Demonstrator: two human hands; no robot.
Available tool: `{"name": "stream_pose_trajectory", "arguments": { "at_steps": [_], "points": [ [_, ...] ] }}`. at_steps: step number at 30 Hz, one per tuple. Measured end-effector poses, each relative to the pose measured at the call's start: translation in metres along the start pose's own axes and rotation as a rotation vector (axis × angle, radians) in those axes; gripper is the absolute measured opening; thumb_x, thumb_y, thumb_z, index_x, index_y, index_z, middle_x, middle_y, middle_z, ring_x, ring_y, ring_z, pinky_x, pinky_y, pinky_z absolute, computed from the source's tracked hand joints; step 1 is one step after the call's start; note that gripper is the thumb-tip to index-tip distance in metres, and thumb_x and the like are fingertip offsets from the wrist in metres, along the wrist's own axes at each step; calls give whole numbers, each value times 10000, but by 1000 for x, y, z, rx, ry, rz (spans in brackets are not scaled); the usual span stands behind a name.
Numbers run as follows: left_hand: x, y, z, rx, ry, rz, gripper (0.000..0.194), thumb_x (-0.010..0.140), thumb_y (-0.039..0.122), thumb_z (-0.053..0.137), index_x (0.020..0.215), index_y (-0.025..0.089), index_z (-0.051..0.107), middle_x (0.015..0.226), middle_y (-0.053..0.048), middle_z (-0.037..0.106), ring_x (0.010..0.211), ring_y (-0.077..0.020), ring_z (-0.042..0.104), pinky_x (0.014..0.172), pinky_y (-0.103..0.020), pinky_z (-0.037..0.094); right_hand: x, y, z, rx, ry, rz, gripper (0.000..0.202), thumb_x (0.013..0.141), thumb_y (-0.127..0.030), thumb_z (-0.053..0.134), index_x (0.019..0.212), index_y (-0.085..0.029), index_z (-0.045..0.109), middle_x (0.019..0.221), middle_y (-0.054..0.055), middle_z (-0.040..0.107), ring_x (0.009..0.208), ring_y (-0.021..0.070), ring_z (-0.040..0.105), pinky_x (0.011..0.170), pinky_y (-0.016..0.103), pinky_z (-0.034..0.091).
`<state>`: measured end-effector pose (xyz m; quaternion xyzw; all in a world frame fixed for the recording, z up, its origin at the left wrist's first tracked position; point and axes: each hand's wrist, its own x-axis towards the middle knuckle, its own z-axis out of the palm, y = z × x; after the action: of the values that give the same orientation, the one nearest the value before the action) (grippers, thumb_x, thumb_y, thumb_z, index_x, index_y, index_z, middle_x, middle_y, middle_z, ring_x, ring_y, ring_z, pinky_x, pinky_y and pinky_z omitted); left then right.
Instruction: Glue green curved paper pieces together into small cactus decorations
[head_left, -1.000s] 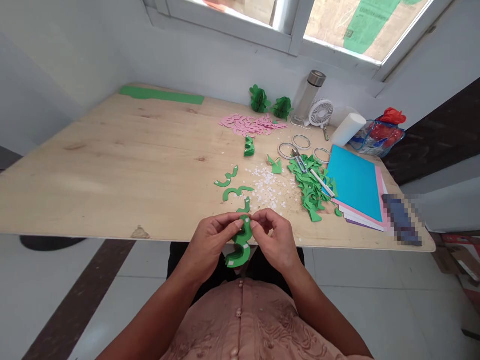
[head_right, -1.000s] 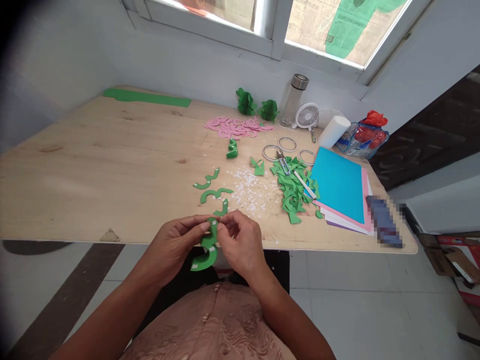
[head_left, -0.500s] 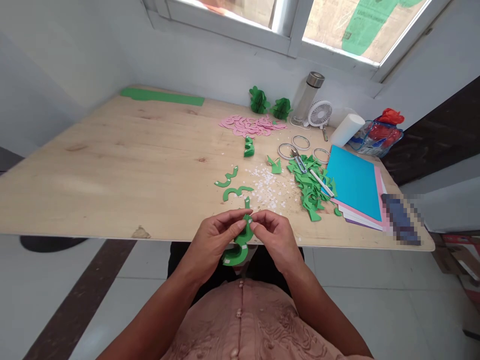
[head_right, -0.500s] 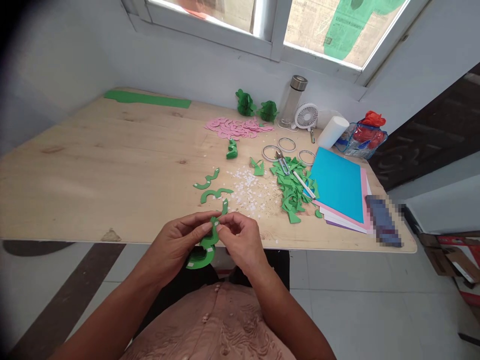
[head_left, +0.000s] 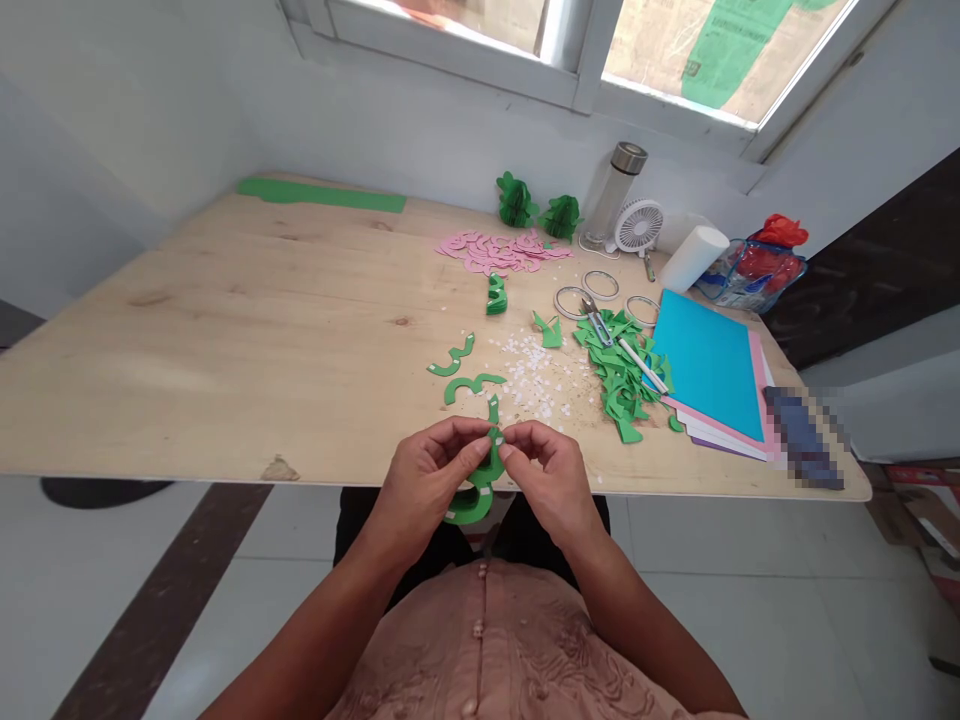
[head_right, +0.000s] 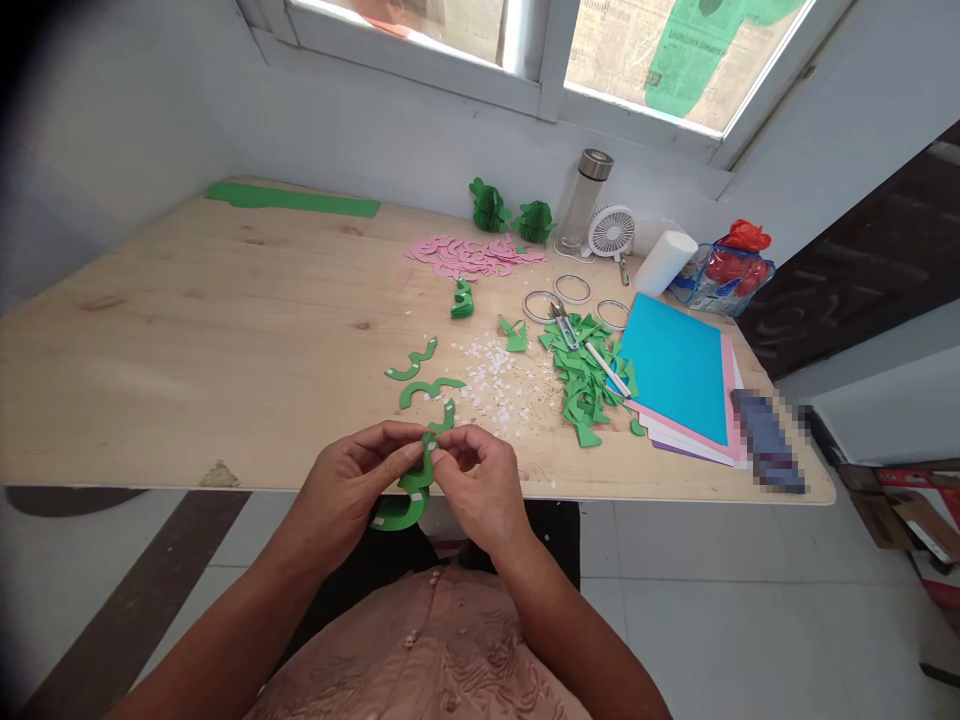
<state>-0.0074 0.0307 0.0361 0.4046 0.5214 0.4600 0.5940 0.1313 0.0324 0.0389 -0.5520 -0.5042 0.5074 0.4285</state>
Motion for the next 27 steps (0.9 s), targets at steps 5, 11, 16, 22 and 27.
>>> {"name": "stream_pose_trajectory", "arguments": {
  "at_steps": [5, 11, 16, 22, 27],
  "points": [
    [3, -3, 1, -29, -8, 21, 221, 725, 354, 728, 867, 186, 708, 845, -21, 714, 801, -163, 629, 708, -236, 498, 0, 0, 1, 8, -7, 4, 78, 708, -227, 594, 770, -185, 617, 704, -10, 597, 646, 129, 526, 631, 256, 448],
    [5, -7, 2, -60, -14, 23, 212, 726, 342, 732, 855, 177, 700, 852, -28, 708, 786, -156, 624, 699, -232, 498, -1, 2, 2, 53, 2, 42, 93, 706, -244, 605, 783, -191, 604, 756, 3, 602, 697, 146, 516, 667, 275, 430],
    [4, -5, 4, -16, 18, 67, 202, 715, 337, 731, 837, 177, 712, 806, -27, 705, 747, -157, 623, 677, -243, 500, 0, 6, 2, 126, 7, 14, 77, 733, -250, 577, 772, -189, 601, 756, -1, 592, 722, 149, 507, 696, 280, 401],
    [0, -1, 8, 56, 39, 109, 172, 712, 324, 718, 792, 172, 710, 770, -36, 717, 714, -176, 643, 650, -268, 518, 1, 8, 6, 127, 70, -37, 63, 742, -243, 558, 727, -191, 591, 700, -16, 567, 686, 144, 491, 665, 272, 396],
    [-1, -1, 10, 81, 51, 149, 153, 737, 303, 699, 819, 175, 712, 804, -41, 729, 775, -193, 664, 709, -287, 528, 2, 7, 12, 129, 150, -51, 93, 735, -261, 555, 686, -190, 591, 649, -25, 550, 656, 143, 488, 642, 268, 395]
  ]
}}
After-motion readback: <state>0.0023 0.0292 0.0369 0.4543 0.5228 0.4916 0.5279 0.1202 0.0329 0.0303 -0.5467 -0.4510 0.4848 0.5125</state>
